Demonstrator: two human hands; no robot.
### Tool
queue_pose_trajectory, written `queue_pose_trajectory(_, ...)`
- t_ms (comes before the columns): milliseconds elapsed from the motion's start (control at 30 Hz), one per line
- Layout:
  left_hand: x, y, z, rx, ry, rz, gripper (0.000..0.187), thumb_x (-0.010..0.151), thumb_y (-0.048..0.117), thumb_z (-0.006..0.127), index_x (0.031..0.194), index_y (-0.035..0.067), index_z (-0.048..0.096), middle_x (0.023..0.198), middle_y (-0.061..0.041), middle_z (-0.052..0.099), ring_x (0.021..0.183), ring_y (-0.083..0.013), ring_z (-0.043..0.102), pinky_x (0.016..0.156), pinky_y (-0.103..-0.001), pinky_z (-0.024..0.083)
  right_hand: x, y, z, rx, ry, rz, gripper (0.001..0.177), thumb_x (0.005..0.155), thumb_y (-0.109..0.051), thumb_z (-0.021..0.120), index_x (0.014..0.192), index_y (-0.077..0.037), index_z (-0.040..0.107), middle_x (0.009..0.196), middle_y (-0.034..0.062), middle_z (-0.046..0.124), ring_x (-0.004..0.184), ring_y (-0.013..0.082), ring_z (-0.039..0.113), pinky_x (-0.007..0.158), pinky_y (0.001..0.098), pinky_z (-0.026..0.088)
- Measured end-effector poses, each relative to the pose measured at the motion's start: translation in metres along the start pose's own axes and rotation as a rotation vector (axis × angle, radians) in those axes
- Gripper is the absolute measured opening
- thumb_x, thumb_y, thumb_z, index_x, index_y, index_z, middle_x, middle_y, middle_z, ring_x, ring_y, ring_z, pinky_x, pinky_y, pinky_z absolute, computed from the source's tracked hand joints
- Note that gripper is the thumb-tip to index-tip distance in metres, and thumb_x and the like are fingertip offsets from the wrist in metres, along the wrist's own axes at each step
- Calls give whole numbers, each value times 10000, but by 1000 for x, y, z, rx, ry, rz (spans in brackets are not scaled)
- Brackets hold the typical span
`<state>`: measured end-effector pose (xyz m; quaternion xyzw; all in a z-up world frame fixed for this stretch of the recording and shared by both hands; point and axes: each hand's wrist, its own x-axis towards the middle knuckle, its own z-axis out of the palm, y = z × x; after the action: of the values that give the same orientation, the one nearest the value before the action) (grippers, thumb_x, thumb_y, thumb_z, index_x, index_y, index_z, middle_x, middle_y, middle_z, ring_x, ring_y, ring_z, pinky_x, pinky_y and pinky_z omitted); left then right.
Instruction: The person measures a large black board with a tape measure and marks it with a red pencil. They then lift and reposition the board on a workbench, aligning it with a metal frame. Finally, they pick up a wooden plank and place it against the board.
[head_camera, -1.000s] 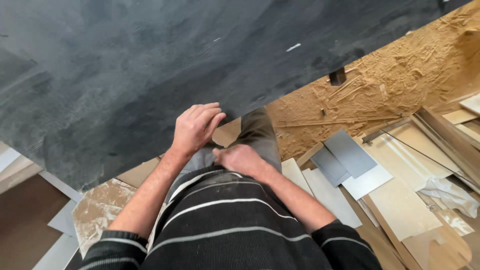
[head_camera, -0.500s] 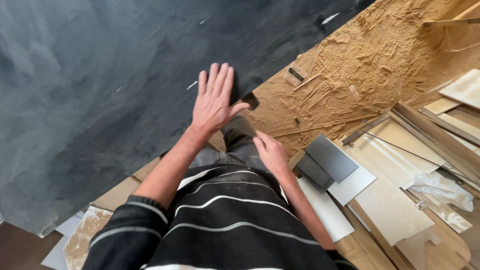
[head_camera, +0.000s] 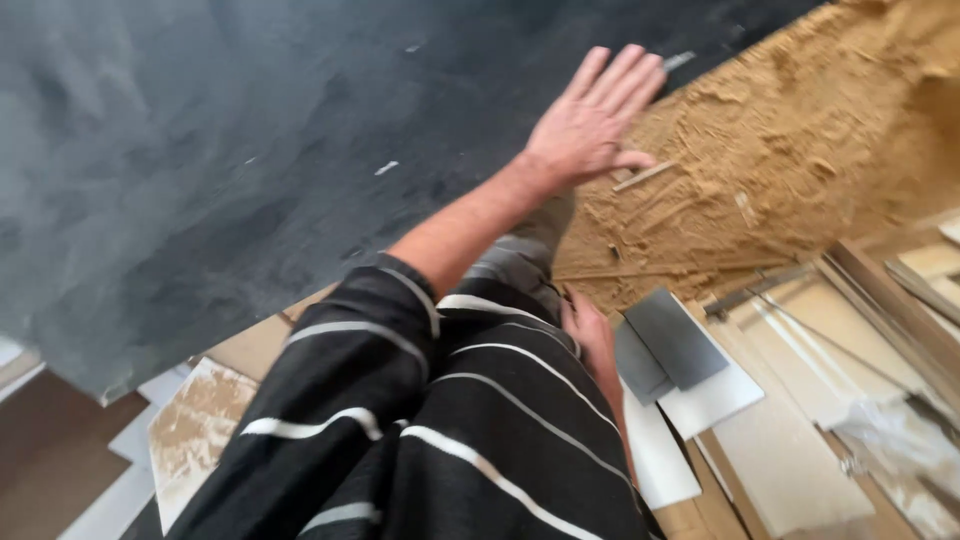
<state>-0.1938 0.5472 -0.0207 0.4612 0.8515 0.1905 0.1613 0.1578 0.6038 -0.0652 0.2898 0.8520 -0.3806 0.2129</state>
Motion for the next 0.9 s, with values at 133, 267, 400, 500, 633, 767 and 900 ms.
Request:
queue_pose_trajectory(133, 20, 14, -11, -53, -101, -81, 1037, 972, 791, 414, 1650, 36, 201, 1735, -106, 183, 1612, -288, 102, 1316, -529, 47, 22, 12, -16, -79, -72, 84, 434, 975, -375, 644, 1342, -147, 677, 1146, 163, 737, 999, 337, 734, 859, 427, 568)
queue_pose_trajectory(267, 17, 20, -4, -28, -93, -122, 1007, 988, 772, 411, 1657, 49, 200, 1740, -99, 179, 1617, -271, 108, 1329, -528, 53, 52, 9, -42, -38, -67, -22, 456, 971, -385, 653, 1347, -128, 664, 1133, 158, 754, 1032, 319, 741, 895, 414, 567)
queue_pose_trajectory(400, 9, 26, 10, -55, 18, -173, 974, 997, 747, 429, 1646, 42, 248, 1724, -94, 226, 1609, -254, 150, 1330, -515, 79, 74, -34, -92, -84, -148, -7, 446, 983, -345, 632, 1344, -85, 659, 1161, 186, 730, 1054, 353, 718, 881, 438, 552)
queue_pose_trajectory(500, 9, 39, 14, -28, 134, -172, 943, 991, 695, 498, 1633, 29, 314, 1709, -101, 279, 1600, -264, 189, 1317, -521, 120, 88, -13, -116, -178, -121, -125, 360, 1003, -300, 615, 1263, -59, 675, 1122, 206, 724, 1017, 396, 704, 854, 468, 553)
queue_pose_trajectory(633, 10, 54, 21, -15, 190, -285, 961, 883, 615, 653, 1579, 0, 403, 1660, -125, 357, 1565, -300, 265, 1281, -543, 190, 130, -29, -145, -231, -94, -289, 259, 947, -216, 641, 1133, -46, 703, 1028, 245, 703, 939, 458, 670, 791, 511, 543)
queue_pose_trajectory(767, 5, 77, 16, -109, 147, -368, 929, 898, 566, 695, 1563, -14, 406, 1652, -150, 367, 1555, -326, 286, 1272, -533, 202, 145, -93, -203, -396, -227, -177, 148, 984, -164, 665, 1038, -28, 688, 1004, 206, 714, 965, 407, 695, 824, 487, 547)
queue_pose_trajectory(900, 6, 88, 15, -123, 111, -448, 896, 881, 482, 741, 1561, -4, 418, 1640, -135, 387, 1545, -310, 309, 1267, -534, 214, 174, -136, -234, -117, 52, -566, 281, 992, -57, 671, 1272, -42, 655, 1080, 171, 720, 964, 322, 727, 814, 398, 585)
